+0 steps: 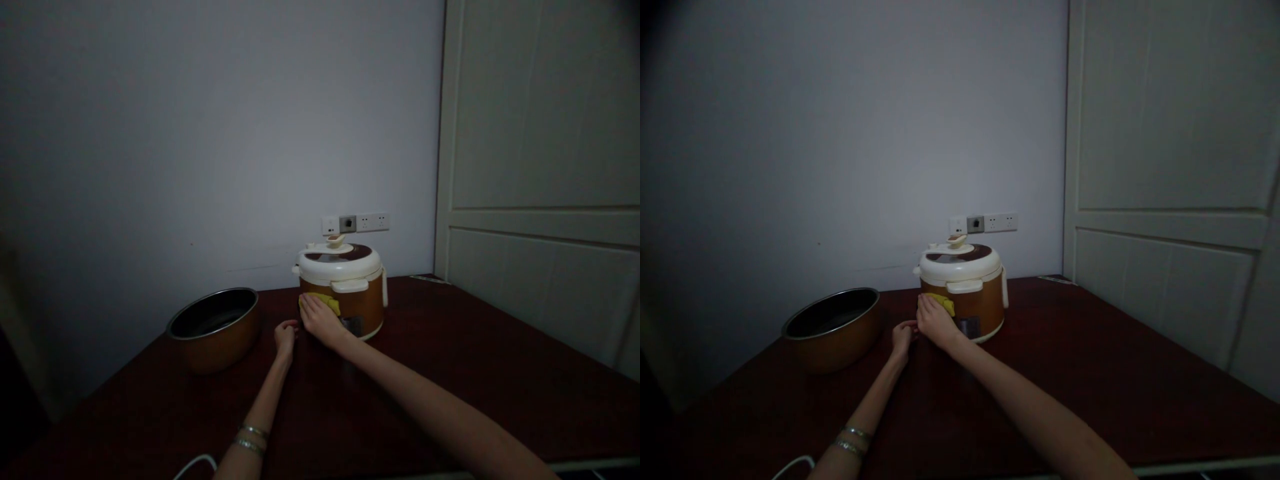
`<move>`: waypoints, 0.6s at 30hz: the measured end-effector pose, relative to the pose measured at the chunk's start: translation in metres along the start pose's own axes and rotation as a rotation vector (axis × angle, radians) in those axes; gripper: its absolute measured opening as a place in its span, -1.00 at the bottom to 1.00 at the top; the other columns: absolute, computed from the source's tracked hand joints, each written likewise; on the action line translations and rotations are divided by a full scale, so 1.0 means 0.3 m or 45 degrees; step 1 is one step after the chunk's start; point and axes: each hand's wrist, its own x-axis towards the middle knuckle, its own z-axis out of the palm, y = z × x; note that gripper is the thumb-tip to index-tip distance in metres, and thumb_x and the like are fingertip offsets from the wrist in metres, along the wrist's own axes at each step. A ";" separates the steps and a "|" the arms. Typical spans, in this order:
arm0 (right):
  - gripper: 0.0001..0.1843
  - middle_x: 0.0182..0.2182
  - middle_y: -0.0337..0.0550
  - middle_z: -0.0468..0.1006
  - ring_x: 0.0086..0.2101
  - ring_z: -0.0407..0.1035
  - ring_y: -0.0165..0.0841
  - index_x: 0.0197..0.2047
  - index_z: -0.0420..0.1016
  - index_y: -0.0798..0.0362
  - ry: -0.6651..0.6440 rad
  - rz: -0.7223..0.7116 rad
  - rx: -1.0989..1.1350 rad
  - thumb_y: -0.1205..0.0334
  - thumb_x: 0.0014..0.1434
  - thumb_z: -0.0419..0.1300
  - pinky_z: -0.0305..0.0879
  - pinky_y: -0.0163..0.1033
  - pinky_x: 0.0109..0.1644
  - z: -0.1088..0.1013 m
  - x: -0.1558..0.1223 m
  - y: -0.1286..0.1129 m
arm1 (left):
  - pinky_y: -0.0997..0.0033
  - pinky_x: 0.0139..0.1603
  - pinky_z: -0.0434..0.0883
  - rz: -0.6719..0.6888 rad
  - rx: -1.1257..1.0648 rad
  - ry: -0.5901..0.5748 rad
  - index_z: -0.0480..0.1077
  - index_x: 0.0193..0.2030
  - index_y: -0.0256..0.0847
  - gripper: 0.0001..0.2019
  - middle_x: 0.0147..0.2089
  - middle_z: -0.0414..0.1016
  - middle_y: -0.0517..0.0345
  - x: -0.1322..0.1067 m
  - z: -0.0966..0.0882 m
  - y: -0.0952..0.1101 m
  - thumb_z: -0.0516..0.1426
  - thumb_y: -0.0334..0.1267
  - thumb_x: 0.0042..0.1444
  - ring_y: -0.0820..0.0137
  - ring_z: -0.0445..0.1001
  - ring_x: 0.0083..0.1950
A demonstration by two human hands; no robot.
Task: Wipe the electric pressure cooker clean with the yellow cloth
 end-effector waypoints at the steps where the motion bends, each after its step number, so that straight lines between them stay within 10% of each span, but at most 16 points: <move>1: -0.60 0.09 0.36 0.34 0.12 0.21 -0.10 0.07 0.33 0.49 -0.017 -0.029 -0.009 0.47 0.19 0.00 0.17 -0.06 0.17 0.028 -0.036 -0.019 | 0.50 -0.49 0.36 0.006 -0.006 -0.002 0.43 -0.46 -0.31 -0.75 -0.47 0.49 0.04 0.000 -0.001 0.000 -0.04 -0.55 -0.19 0.42 0.47 -0.47; 7: -0.66 0.02 0.18 0.44 0.06 0.30 -0.19 0.02 0.41 0.35 -0.166 -0.110 0.132 0.46 0.19 0.04 0.24 -0.14 0.13 0.113 -0.204 -0.094 | 0.49 -0.50 0.37 0.061 -0.024 0.019 0.43 -0.47 -0.31 -0.75 -0.48 0.49 0.02 0.011 -0.007 -0.004 -0.04 -0.55 -0.21 0.39 0.48 -0.46; 18: -0.39 0.00 0.03 0.44 0.02 0.32 -0.28 0.13 0.30 0.08 -0.571 0.107 0.782 0.57 -0.01 0.03 0.20 -0.23 0.06 -0.166 -0.404 0.036 | 0.38 -0.22 0.41 0.502 -0.065 0.131 0.46 -0.47 -0.22 -0.73 -0.37 0.50 0.09 -0.002 0.039 0.098 -0.03 -0.50 -0.22 0.33 0.47 -0.25</move>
